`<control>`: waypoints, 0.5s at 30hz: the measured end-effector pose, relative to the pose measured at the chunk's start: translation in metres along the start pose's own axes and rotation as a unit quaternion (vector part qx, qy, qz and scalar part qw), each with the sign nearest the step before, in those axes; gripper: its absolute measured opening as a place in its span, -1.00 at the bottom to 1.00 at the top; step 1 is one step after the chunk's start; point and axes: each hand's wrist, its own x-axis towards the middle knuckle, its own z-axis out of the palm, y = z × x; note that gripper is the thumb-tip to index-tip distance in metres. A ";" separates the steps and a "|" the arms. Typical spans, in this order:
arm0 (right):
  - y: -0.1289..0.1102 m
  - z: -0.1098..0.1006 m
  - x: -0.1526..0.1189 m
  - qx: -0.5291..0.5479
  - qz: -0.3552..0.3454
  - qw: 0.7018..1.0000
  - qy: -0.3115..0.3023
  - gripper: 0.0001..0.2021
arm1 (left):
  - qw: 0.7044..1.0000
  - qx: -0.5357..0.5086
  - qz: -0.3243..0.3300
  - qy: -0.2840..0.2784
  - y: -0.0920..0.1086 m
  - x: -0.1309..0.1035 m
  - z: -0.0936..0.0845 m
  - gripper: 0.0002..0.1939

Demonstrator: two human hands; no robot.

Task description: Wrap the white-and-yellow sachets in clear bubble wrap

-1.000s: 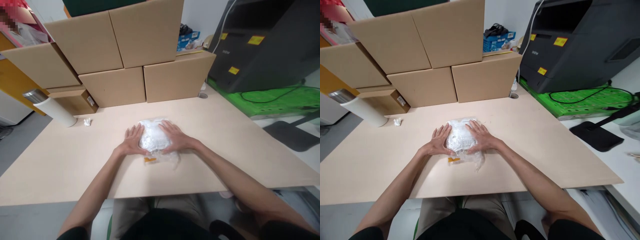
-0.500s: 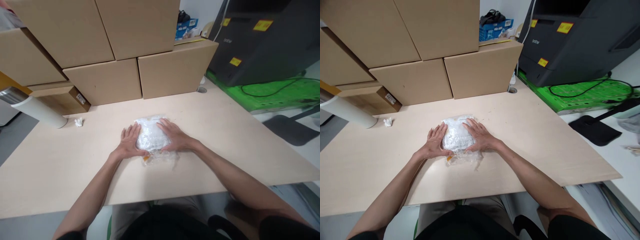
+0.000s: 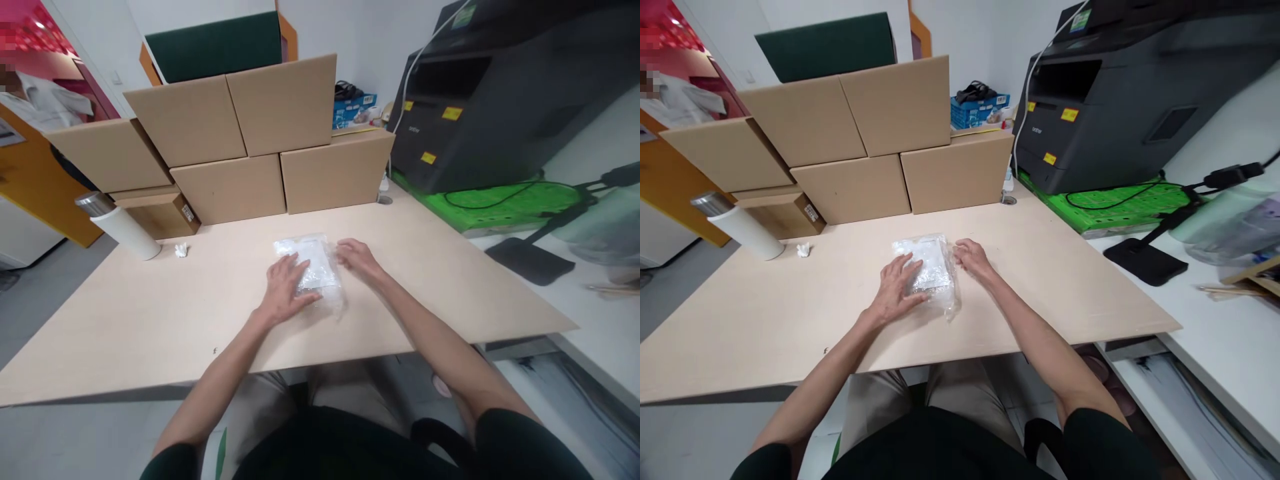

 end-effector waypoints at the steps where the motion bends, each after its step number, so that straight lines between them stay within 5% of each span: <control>1: -0.001 0.000 0.000 0.029 0.032 0.999 -0.023 -0.67 | 1.000 0.017 0.006 -0.008 0.009 0.002 0.005 -0.14; 5: -0.009 0.003 -0.003 0.127 0.068 0.980 -0.137 -0.66 | 0.996 0.084 0.017 -0.014 0.029 0.007 0.026 -0.07; 10: -0.010 0.008 -0.003 0.208 0.079 0.966 -0.133 -0.70 | 0.993 0.088 0.065 0.040 0.028 0.005 0.039 -0.67; 15: -0.004 0.011 -0.004 0.225 0.080 0.953 -0.187 -0.83 | 0.984 -0.049 0.087 0.146 0.023 0.004 0.041 -0.75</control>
